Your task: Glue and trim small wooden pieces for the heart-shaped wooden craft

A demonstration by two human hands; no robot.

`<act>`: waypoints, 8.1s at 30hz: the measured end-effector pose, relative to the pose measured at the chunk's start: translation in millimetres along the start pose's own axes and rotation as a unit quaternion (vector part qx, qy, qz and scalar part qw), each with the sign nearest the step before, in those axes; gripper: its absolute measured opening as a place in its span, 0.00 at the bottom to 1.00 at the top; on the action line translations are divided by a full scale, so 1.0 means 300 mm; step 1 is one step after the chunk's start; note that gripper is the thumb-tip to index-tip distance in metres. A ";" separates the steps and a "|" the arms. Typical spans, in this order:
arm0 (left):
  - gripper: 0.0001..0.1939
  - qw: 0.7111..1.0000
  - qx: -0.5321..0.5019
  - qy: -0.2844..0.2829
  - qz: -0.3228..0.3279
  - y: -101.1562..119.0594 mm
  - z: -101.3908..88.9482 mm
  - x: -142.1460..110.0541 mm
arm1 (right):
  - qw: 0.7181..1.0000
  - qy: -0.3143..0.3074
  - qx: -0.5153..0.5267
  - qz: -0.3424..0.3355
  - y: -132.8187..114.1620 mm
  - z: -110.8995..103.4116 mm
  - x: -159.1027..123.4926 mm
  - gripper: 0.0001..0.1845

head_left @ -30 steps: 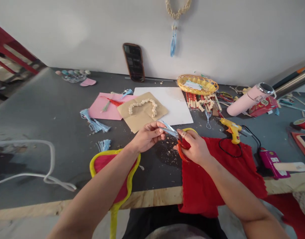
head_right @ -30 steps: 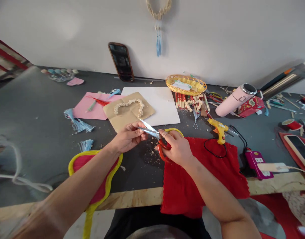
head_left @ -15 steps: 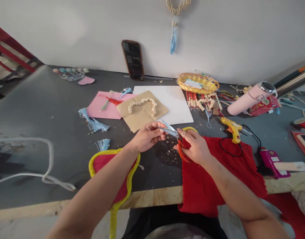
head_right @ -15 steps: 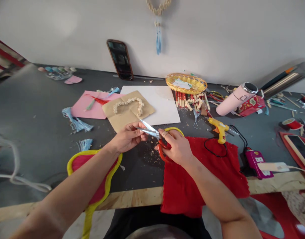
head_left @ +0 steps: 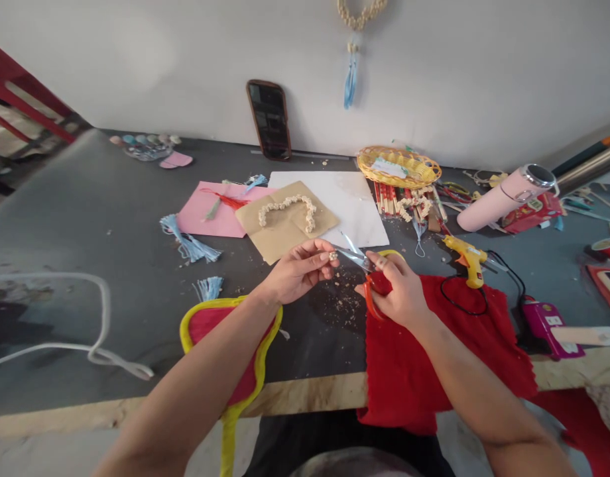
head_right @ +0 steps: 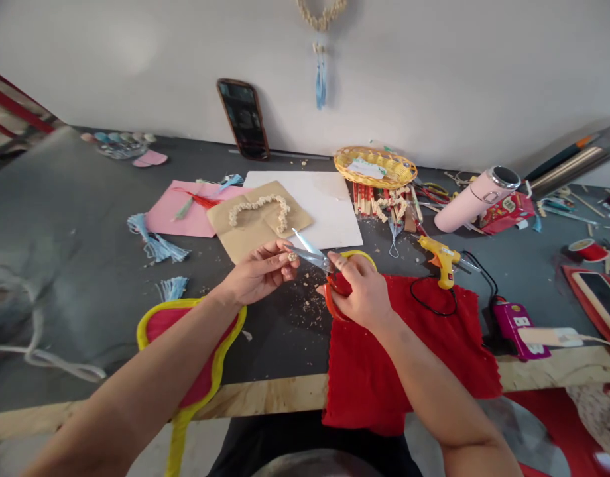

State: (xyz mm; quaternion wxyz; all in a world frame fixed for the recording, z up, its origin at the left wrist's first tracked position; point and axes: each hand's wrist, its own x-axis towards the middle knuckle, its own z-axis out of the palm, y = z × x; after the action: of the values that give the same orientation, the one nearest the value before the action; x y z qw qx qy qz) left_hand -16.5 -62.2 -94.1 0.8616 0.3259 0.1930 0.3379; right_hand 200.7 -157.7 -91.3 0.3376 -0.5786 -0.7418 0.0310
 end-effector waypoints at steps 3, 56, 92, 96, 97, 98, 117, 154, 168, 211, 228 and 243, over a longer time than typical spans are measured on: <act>0.09 1.000 -0.005 0.004 0.007 0.000 0.001 0.001 | 1.000 -0.016 -0.010 -0.011 -0.002 0.004 -0.003 0.31; 0.10 0.999 0.024 0.025 0.014 -0.006 0.006 0.002 | 0.998 -0.033 -0.036 -0.035 -0.018 0.018 -0.002 0.31; 0.09 1.000 0.003 0.030 -0.008 -0.004 0.006 0.004 | 0.998 -0.029 -0.055 -0.024 -0.009 0.034 -0.013 0.29; 0.11 1.000 0.001 0.027 -0.007 -0.002 0.009 0.003 | 0.999 -0.028 -0.033 -0.025 -0.018 0.026 -0.007 0.31; 0.11 1.000 0.001 0.026 -0.008 -0.002 0.009 0.002 | 0.999 -0.031 -0.028 -0.023 -0.021 0.024 -0.006 0.32; 0.11 1.000 0.002 0.025 -0.009 -0.002 0.009 0.001 | 0.999 -0.033 -0.025 -0.021 -0.023 0.022 -0.005 0.32; 0.08 0.999 0.020 0.022 -0.040 0.003 0.004 -0.003 | 0.999 -0.047 0.018 -0.009 -0.017 0.022 -0.008 0.31; 0.13 0.999 0.011 0.013 -0.028 0.000 0.014 -0.001 | 0.999 -0.023 0.022 -0.017 -0.014 0.029 -0.010 0.30; 0.12 0.999 0.027 0.018 -0.027 -0.005 0.006 -0.001 | 0.999 -0.024 -0.019 -0.035 -0.009 0.028 -0.010 0.29; 0.11 0.999 0.029 0.025 -0.035 0.002 0.008 -0.002 | 0.998 -0.023 -0.038 -0.045 -0.004 0.021 -0.006 0.27; 0.12 0.998 0.024 0.018 -0.051 -0.001 0.001 -0.006 | 0.997 -0.020 -0.051 -0.062 -0.007 0.023 -0.005 0.28; 0.12 0.998 0.019 0.016 -0.057 0.002 0.004 -0.005 | 0.996 -0.018 -0.066 -0.060 -0.019 0.010 -0.002 0.28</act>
State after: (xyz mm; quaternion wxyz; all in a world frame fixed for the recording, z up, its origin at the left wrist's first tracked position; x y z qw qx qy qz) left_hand -17.2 -63.5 -92.6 0.8700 0.3249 0.2318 0.2895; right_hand 194.3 -159.2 -91.4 0.2866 -0.5533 -0.7816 -0.0274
